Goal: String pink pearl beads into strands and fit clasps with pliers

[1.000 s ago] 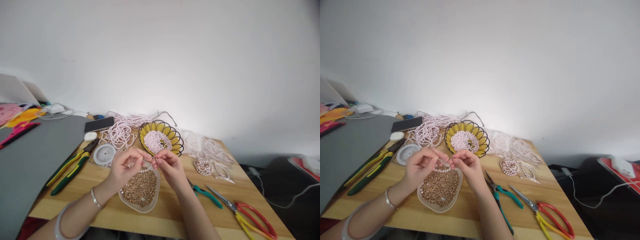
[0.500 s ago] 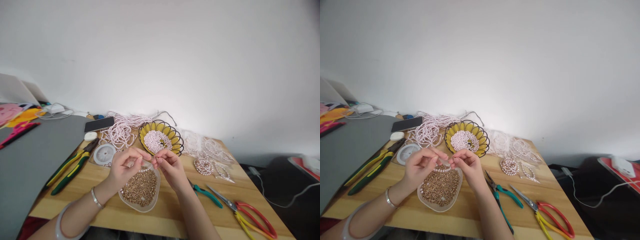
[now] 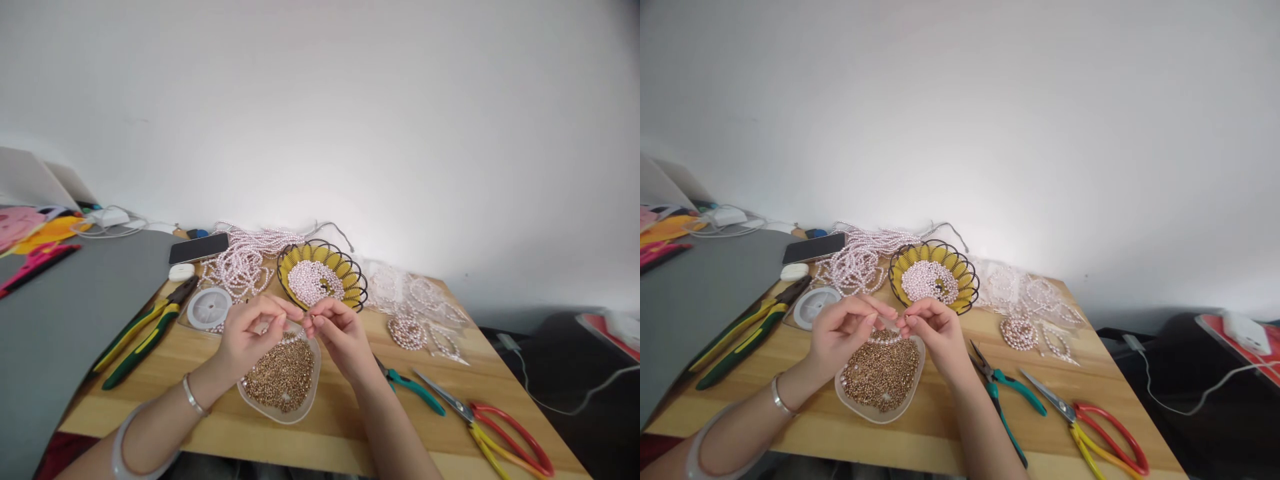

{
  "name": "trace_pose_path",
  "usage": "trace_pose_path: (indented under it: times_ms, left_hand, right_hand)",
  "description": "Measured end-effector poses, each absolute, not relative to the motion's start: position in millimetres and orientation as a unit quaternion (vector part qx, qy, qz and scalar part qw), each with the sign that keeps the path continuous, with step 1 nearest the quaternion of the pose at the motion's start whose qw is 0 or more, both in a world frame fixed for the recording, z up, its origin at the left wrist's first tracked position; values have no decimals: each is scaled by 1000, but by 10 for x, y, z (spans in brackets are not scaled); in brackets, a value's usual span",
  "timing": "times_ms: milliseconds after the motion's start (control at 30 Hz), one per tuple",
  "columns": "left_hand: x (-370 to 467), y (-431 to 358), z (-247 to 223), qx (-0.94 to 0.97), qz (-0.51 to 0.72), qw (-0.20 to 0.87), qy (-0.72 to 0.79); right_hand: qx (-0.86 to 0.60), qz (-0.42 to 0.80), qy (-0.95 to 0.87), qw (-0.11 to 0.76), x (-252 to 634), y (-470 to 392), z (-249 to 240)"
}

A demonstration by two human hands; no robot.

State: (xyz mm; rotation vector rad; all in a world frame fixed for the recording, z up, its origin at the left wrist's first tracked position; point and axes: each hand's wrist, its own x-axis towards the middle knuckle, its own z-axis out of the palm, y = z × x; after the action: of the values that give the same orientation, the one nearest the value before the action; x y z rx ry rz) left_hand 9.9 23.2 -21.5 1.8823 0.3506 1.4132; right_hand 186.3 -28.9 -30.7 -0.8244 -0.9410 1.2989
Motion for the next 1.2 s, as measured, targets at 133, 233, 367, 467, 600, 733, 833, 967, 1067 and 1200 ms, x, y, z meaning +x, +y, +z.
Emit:
trace_pose_path:
  times_ms: [133, 233, 367, 467, 600, 733, 833, 967, 1067, 1200]
  left_hand:
    - [97, 241, -222, 758, 550, 325, 132]
    - [104, 250, -226, 775, 548, 287, 129]
    - [111, 260, -235, 790, 539, 261, 129]
    - [115, 269, -252, 796, 528, 263, 137]
    - [126, 282, -271, 797, 519, 271, 148]
    - [137, 287, -277, 796, 514, 276, 160]
    - [137, 277, -292, 797, 508, 275, 175]
    - [129, 260, -326, 790, 510, 270, 208]
    - [128, 259, -337, 791, 516, 250, 213]
    - [141, 266, -326, 803, 517, 222, 198]
  right_hand:
    - [-359, 566, -407, 620, 1863, -289, -309]
    - [-355, 567, -408, 621, 1862, -285, -315]
    - [-347, 570, -412, 621, 1859, -279, -327]
    - [-342, 571, -416, 620, 1858, -280, -334]
    - [-342, 568, -417, 622, 1861, -294, -340]
    - [-341, 567, -412, 627, 1860, -301, -340]
    - [-339, 565, -410, 630, 1851, -291, -337]
    - [-338, 560, -409, 636, 1848, -275, -337]
    - [-339, 552, -408, 643, 1854, -277, -340]
    - [-337, 546, -408, 650, 1858, -282, -339]
